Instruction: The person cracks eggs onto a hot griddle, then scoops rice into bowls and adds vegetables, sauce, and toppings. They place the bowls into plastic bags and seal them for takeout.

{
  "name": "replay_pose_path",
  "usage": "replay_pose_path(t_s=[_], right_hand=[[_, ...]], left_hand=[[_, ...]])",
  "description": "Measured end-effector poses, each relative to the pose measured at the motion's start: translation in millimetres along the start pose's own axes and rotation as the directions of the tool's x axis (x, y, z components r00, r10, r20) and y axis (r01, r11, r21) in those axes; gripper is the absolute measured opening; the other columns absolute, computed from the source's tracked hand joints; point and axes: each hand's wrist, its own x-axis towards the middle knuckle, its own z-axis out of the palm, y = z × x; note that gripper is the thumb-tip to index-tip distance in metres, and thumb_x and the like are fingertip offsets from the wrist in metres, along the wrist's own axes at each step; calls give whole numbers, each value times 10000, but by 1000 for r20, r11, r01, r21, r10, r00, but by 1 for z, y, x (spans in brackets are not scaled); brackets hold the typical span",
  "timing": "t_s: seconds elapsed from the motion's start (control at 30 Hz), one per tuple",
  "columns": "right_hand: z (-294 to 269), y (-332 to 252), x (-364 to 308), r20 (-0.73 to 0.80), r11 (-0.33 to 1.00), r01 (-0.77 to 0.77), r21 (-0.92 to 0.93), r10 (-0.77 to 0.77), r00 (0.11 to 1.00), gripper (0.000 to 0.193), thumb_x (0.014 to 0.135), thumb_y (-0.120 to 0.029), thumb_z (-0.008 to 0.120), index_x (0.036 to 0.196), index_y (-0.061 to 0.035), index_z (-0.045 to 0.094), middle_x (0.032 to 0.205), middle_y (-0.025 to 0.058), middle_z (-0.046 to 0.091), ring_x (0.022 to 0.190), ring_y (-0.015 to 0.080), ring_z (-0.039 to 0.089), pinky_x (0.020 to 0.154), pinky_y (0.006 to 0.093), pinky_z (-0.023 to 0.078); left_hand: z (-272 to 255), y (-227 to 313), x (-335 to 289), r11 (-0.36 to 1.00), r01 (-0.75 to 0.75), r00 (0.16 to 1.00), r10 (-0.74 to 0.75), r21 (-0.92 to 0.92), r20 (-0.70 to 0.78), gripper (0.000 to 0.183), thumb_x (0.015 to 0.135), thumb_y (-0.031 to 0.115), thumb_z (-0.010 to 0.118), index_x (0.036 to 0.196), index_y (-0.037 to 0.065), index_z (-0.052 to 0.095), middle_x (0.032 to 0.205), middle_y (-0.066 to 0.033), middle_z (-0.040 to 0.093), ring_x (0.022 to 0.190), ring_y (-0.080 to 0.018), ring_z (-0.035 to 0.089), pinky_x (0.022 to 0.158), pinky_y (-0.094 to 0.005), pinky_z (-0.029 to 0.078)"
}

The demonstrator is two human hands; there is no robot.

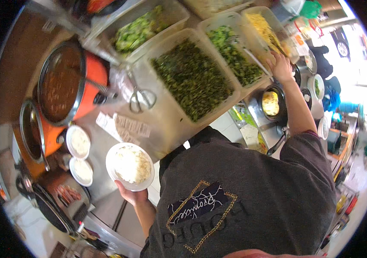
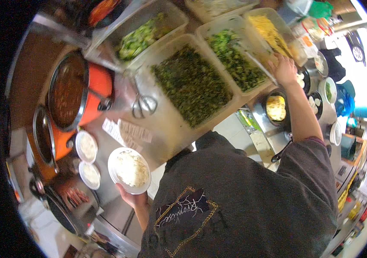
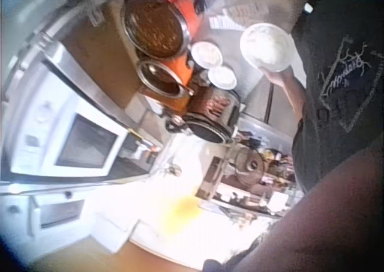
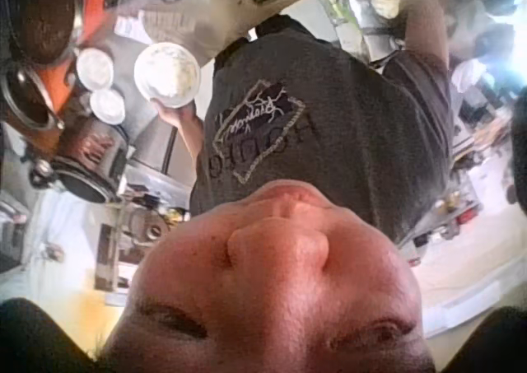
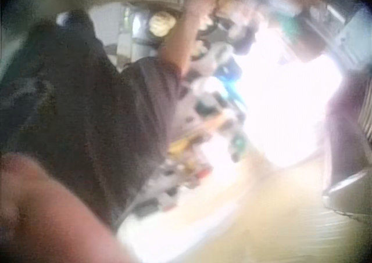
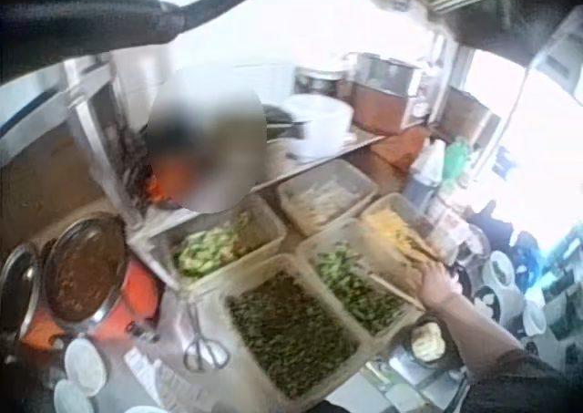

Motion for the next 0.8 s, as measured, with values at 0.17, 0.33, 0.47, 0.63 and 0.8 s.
replay_pose_path(t_s=[0.17,0.33,0.47,0.63,0.8], right_hand=[[-14,24,14,49,913,-322,-251,344,938,450,860,-375,591,1223,-122,510,1236,143,555,1179,334,488,947,467,412],[-34,50,35,312,943,-196,-269,278,908,498,872,-353,582,1265,-77,452,1212,169,571,1183,330,491,922,445,440],[-37,52,46,266,970,-107,-218,165,950,609,894,-454,527,1339,-59,398,1118,170,612,1025,300,605,838,412,495],[-14,48,85,281,978,-119,-171,164,946,652,884,-524,496,1345,-74,402,1091,176,621,1039,312,594,838,410,489],[-8,92,110,269,993,-121,-7,119,956,491,883,-495,519,1214,-135,561,986,170,653,962,339,614,805,433,486]], left_hand=[[54,-12,17,992,63,994,-73,112,85,699,913,543,406,1439,104,265,1449,-139,342,1303,-361,366,1063,-531,318],[94,-23,46,968,89,931,-165,236,326,654,947,510,343,1444,95,244,1454,-142,332,1310,-349,360,1071,-516,309],[128,-35,56,954,117,895,-222,277,388,619,969,492,282,1437,87,255,1459,-141,324,1315,-346,355,1081,-513,296],[187,-73,43,947,111,877,-236,300,419,627,970,485,275,1438,69,241,1451,-149,333,1315,-342,356,1083,-496,297],[255,-127,34,941,131,848,-270,312,457,616,971,481,280,1438,81,245,1448,-152,333,1312,-340,360,1082,-492,298]])
